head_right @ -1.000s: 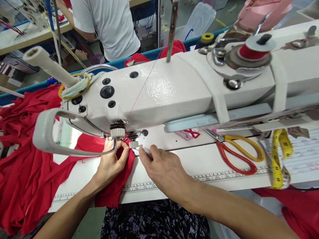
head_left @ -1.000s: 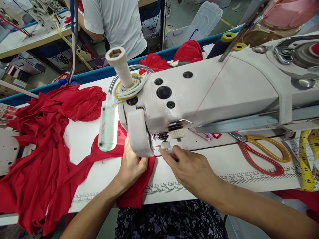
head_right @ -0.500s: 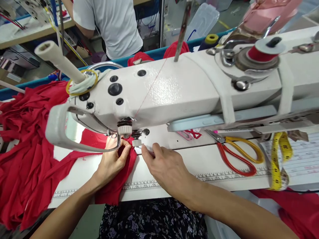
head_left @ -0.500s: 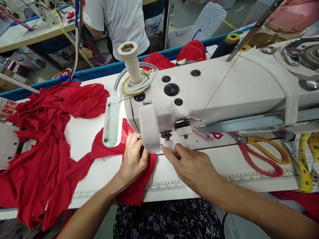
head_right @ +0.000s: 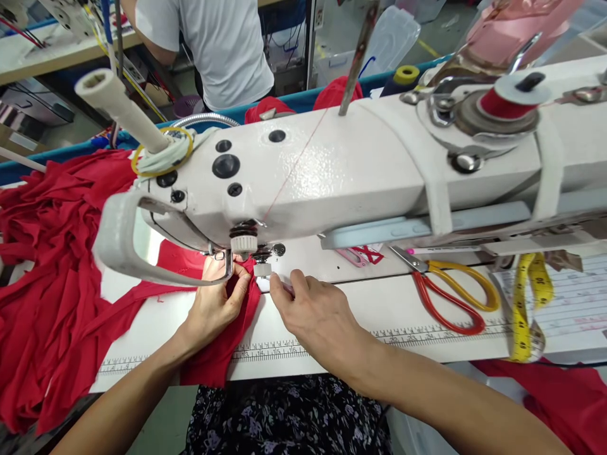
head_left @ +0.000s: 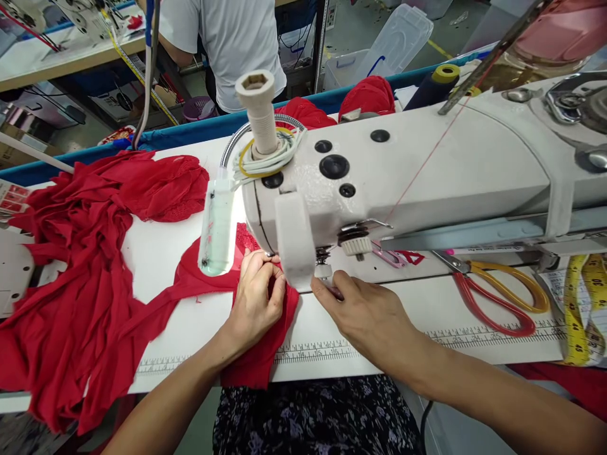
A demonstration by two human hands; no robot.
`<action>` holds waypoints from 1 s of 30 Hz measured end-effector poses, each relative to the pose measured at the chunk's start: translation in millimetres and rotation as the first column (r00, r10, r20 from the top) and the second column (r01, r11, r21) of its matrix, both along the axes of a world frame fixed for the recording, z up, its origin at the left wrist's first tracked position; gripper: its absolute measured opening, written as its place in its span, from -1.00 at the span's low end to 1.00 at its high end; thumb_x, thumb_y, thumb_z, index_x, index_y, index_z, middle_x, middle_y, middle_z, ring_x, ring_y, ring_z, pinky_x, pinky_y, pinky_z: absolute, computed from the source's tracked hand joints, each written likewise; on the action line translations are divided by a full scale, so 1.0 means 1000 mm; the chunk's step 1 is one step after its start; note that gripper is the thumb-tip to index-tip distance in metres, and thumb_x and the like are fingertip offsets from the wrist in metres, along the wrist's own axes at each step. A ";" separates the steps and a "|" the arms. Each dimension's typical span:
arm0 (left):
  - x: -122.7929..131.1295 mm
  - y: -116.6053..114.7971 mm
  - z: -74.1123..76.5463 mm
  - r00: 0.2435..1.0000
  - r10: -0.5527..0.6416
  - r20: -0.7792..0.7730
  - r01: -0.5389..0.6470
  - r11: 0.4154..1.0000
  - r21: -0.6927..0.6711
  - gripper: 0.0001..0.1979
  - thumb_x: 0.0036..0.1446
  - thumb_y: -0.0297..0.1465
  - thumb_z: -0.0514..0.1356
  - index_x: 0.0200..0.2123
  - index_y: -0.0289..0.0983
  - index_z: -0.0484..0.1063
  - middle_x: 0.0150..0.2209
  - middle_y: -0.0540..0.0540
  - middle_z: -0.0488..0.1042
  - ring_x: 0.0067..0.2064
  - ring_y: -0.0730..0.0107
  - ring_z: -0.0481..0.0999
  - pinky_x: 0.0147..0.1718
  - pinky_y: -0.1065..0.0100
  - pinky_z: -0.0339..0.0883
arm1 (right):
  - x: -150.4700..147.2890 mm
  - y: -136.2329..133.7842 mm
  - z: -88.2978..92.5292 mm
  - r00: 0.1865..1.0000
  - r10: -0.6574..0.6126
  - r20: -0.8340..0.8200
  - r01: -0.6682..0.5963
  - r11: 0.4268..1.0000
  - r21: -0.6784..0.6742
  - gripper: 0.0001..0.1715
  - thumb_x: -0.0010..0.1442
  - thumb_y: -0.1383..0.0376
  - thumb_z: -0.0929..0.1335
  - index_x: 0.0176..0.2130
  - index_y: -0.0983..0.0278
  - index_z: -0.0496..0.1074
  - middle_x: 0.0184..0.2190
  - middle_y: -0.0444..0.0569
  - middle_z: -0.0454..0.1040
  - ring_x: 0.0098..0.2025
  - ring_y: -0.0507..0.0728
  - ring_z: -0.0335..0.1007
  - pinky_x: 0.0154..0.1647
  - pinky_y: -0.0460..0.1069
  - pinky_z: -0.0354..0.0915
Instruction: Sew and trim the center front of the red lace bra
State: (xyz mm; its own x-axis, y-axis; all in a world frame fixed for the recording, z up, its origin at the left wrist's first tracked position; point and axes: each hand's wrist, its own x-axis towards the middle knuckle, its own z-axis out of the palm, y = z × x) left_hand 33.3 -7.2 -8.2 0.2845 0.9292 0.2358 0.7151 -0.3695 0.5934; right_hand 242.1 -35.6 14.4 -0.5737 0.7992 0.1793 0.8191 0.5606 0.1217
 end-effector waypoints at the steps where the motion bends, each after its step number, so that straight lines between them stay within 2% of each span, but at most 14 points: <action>1: 0.000 0.000 0.000 1.000 -0.005 0.004 0.005 1.000 -0.001 -0.81 0.32 -0.49 0.08 -0.39 -0.26 0.27 -0.23 -0.08 0.34 -0.09 0.29 0.33 0.00 0.19 0.24 | 0.001 0.001 0.000 1.000 0.001 0.017 -0.001 1.000 -0.020 -0.44 0.02 0.61 0.25 -0.01 0.26 0.40 -0.39 -0.05 0.42 -0.54 0.02 0.25 -0.49 -0.03 0.01; 5: -0.002 0.000 0.001 0.999 -0.030 -0.015 0.030 0.999 0.024 -0.84 0.32 -0.50 0.08 -0.36 -0.26 0.32 -0.17 -0.12 0.40 -0.04 0.25 0.35 0.04 0.13 0.27 | 0.003 0.006 0.005 0.994 0.016 0.108 0.000 0.989 -0.150 -0.38 0.07 0.59 0.25 0.09 0.25 0.37 -0.35 -0.02 0.44 -0.55 0.02 0.24 -0.53 -0.02 -0.07; 9: -0.005 -0.008 0.006 0.982 -0.090 -0.164 0.113 0.984 0.138 -0.87 0.31 -0.53 0.06 -0.23 -0.29 0.40 -0.10 -0.19 0.43 0.02 0.17 0.37 0.05 0.05 0.31 | 0.003 0.010 0.012 0.982 0.033 0.186 0.021 0.959 -0.284 -0.30 0.11 0.59 0.23 0.21 0.23 0.29 -0.27 0.02 0.46 -0.51 0.04 0.29 -0.53 -0.02 -0.08; 12: -0.010 -0.017 0.005 0.950 -0.140 -0.279 0.196 0.963 0.183 -0.80 0.31 -0.58 0.05 -0.10 -0.29 0.42 -0.13 -0.17 0.47 -0.04 0.20 0.41 0.04 0.03 0.34 | 0.004 0.013 0.014 0.978 0.047 0.203 0.024 0.942 -0.335 -0.32 0.20 0.57 0.20 0.25 0.21 0.24 -0.23 0.05 0.47 -0.46 0.05 0.31 -0.52 -0.02 -0.08; 16: -0.018 -0.024 -0.003 0.931 -0.126 -0.343 0.207 0.955 0.211 -0.75 0.31 -0.59 0.05 -0.02 -0.31 0.41 -0.17 -0.14 0.50 -0.09 0.26 0.45 0.11 -0.05 0.30 | 0.010 0.018 0.011 0.973 0.070 0.220 0.009 0.941 -0.340 -0.34 0.25 0.55 0.17 0.27 0.15 0.20 -0.20 0.05 0.46 -0.48 0.04 0.29 -0.51 -0.01 -0.10; 22: -0.023 -0.024 -0.009 0.932 -0.121 -0.342 0.216 0.943 0.255 -0.71 0.31 -0.58 0.07 0.05 -0.29 0.41 -0.14 -0.12 0.51 -0.03 0.26 0.48 0.30 -0.28 -0.04 | 0.017 0.025 0.006 0.974 0.130 0.183 -0.060 0.936 -0.346 -0.30 0.24 0.55 0.17 0.29 0.15 0.17 -0.19 0.05 0.45 -0.43 0.05 0.29 -0.47 -0.02 -0.09; 30: -0.022 -0.024 -0.009 0.904 -0.101 -0.417 0.234 0.930 0.283 -0.67 0.32 -0.57 0.04 0.08 -0.28 0.42 -0.14 -0.14 0.53 -0.02 0.24 0.48 0.29 -0.29 -0.03 | 0.020 0.030 0.005 0.975 0.159 0.156 -0.106 0.948 -0.301 -0.33 0.21 0.55 0.19 0.25 0.17 0.24 -0.23 0.02 0.44 -0.48 0.03 0.23 -0.49 0.00 -0.13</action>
State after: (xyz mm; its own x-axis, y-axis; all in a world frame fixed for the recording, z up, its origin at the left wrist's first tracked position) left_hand 11.3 -31.4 -17.6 0.5592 0.7524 0.3482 0.7727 -0.6252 0.1100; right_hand 261.9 -6.0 19.9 -0.6791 0.7160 -0.1616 0.7152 0.6950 0.0737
